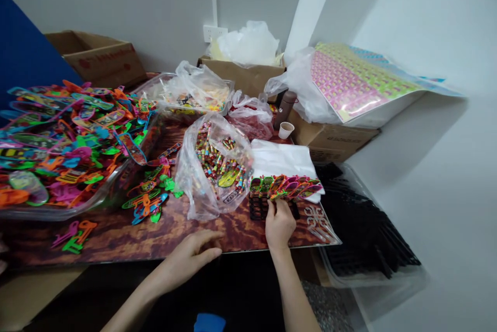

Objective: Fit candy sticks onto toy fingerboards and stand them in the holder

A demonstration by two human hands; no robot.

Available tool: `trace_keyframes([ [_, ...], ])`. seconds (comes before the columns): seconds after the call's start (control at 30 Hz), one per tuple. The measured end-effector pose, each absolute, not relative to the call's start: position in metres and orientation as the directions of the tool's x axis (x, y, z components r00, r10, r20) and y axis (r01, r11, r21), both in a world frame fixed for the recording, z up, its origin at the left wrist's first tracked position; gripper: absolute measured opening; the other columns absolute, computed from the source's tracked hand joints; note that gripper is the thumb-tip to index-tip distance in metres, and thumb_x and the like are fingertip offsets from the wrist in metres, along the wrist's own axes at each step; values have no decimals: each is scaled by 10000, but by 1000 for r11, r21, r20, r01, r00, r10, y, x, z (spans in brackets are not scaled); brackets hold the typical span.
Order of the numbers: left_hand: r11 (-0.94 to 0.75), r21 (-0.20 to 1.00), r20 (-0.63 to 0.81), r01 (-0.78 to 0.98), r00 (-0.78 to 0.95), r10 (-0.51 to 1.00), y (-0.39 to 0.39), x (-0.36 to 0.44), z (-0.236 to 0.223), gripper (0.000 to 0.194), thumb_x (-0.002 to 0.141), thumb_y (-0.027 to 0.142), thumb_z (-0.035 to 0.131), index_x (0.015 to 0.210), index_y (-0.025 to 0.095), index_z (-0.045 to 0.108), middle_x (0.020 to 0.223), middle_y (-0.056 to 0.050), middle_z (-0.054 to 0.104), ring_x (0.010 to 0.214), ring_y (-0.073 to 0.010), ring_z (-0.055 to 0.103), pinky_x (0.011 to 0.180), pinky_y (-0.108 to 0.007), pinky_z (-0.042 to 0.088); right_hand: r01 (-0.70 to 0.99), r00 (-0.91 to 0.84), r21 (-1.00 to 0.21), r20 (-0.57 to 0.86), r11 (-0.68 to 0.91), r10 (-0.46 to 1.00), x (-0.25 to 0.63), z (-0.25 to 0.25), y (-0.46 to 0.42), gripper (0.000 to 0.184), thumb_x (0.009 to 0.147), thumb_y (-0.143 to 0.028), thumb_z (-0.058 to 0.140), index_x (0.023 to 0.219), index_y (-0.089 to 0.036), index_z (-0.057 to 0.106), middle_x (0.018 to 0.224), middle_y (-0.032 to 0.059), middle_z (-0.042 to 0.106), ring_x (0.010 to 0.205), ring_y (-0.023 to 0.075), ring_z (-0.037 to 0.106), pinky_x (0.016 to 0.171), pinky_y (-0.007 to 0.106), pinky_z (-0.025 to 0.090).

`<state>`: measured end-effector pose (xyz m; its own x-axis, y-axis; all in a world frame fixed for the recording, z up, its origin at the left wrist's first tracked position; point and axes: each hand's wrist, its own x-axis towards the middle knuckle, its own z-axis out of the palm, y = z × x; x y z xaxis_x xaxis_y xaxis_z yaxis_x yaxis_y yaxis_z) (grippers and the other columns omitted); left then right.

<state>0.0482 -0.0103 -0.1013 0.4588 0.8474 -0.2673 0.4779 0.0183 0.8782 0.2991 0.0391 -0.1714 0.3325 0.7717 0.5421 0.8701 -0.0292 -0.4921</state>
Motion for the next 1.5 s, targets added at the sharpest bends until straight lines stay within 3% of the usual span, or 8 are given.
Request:
trace_keyframes([
  [0.23,13,887,-256,462,468,846,-14,48,-105,311,863,326,529,1107,174,648,931,-45,686,820,-177,604,703,-245,409,898,317,-435,536,-66,783,299,-172,40,475,951,-484,394,879,-121,691,824,124,700,730,226,626,681,290,398],
  [0.83,-14,873,-257,487,486,835,-11,62,-104,358,846,311,547,1177,201,631,1001,-52,687,900,-200,612,794,-281,439,907,296,-416,525,-62,798,299,-175,41,494,965,-493,344,893,-129,669,817,125,684,750,230,615,686,296,398],
  [1.1,-412,781,167,470,479,862,24,111,-43,276,908,238,477,1143,201,617,1059,-75,625,998,-210,561,877,-317,413,886,334,-450,461,-107,822,301,-180,42,493,953,-491,347,887,-125,671,782,129,679,686,224,604,630,295,387],
  [1.2,-467,783,196,412,549,813,27,129,-22,253,899,226,487,1100,200,639,1020,-73,629,965,-208,563,855,-311,415,873,319,-480,437,-82,841,305,-179,44,482,943,-483,364,894,-122,679,792,126,693,689,224,622,638,302,422],
  [1.27,-408,844,142,348,588,796,21,130,-19,242,882,234,509,1064,210,666,985,-67,642,927,-203,571,826,-297,420,864,282,-503,439,-27,853,310,-174,40,475,942,-480,367,919,-124,681,852,128,709,754,228,648,694,319,466],
  [1.37,-103,966,-75,238,636,768,3,111,-36,254,844,257,548,1048,231,696,898,-32,668,832,-174,589,747,-256,430,802,222,-586,473,116,853,320,-165,15,424,943,-453,390,1060,-140,650,1036,139,691,942,245,648,840,373,493],
  [1.43,211,951,-308,225,683,662,-13,88,-62,253,826,310,556,992,215,720,727,-8,647,658,-145,566,597,-226,405,745,257,-653,472,139,843,328,-158,-13,363,930,-435,434,1139,-203,619,1118,132,657,1030,268,621,898,432,481],
  [1.5,349,901,-431,258,630,646,-32,63,-91,246,767,389,639,917,221,737,753,-1,655,691,-144,561,634,-227,405,742,313,-666,442,74,840,334,-150,-43,342,884,-516,484,1106,-304,635,1027,116,666,962,300,639,811,470,520],
])
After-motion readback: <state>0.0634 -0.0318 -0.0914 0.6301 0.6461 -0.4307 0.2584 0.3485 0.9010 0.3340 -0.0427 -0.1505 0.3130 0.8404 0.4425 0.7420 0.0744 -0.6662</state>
